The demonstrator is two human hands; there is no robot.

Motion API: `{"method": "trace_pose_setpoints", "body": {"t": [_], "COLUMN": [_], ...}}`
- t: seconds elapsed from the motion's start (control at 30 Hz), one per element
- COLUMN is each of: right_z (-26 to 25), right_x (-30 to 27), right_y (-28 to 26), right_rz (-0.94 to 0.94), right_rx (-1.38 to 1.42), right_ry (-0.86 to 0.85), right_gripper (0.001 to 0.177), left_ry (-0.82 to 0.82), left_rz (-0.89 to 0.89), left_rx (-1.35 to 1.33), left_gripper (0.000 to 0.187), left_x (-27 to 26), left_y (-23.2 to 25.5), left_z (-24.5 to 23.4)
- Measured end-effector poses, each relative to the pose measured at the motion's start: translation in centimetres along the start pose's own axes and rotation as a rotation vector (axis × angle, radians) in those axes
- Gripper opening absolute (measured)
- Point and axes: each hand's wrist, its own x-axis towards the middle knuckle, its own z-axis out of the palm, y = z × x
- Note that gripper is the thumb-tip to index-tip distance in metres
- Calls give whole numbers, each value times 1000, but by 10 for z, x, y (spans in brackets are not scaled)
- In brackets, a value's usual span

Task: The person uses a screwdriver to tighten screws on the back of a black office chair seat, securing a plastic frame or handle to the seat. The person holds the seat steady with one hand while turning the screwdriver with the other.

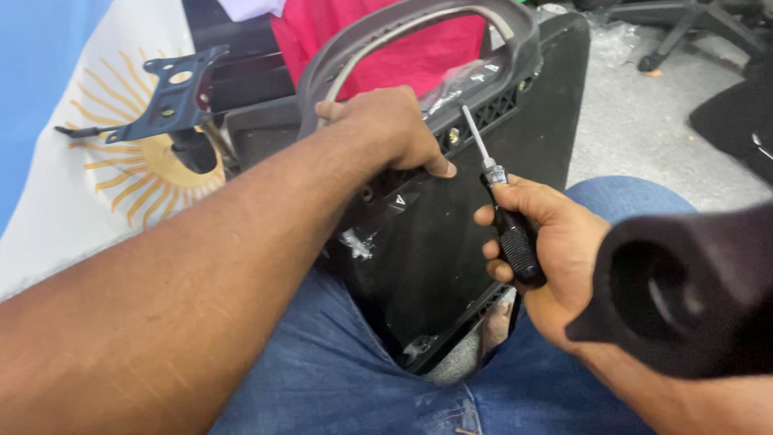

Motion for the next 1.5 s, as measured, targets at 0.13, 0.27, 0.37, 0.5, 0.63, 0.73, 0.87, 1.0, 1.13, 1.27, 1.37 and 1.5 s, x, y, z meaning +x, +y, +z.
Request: {"method": "trace_pose_setpoints", "body": {"t": [0.13, 0.27, 0.37, 0.5, 0.63, 0.73, 0.87, 1.0, 1.13, 1.27, 1.37, 1.5], "right_z": [-17, -24, -28, -50, -47, -36, -13, -7, -14, -15, -14, 2], "right_x": [-4, -1, -7, -31, -42, -38, -24, -1, 18, 30, 33, 34], "right_y": [-5, -13, -9, -10, -15, -14, -7, -8, -11, -13, -7, -6], "right_rz": [-21, -78, -130, -115, 53, 148, 133, 94, 93, 42, 73, 90], "right_rx": [54, 164, 173, 101, 37, -24, -68, 7, 15, 20, 4, 66], "right_ry": [74, 102, 61, -1, 11, -76, -147, -37, -55, -152, -135, -192], "right_gripper": [18, 18, 16, 22, 24, 27, 34, 32, 33, 35, 36, 39], "left_ry": [76, 112, 118, 113, 100, 218, 244, 221, 198, 158, 128, 260], "left_rz": [210, 485, 572, 521, 391, 462, 383, 380, 387, 330, 223, 392], "left_rx": [67, 115, 96, 175, 30, -49, -136, -171, -198, -228, -318, -105], "left_gripper": [82, 71, 68, 102, 123, 118, 97, 93, 92, 92, 98, 96], "left_x": [1, 1, 12, 40, 52, 47, 50, 72, 88, 101, 103, 96], "left_y": [19, 60, 83, 67, 6, -23, -31, -22, -30, -54, -66, -51], "left_z": [-7, -1, 6, -5, -18, -12, 2, 3, 2, -6, -5, -2]}}
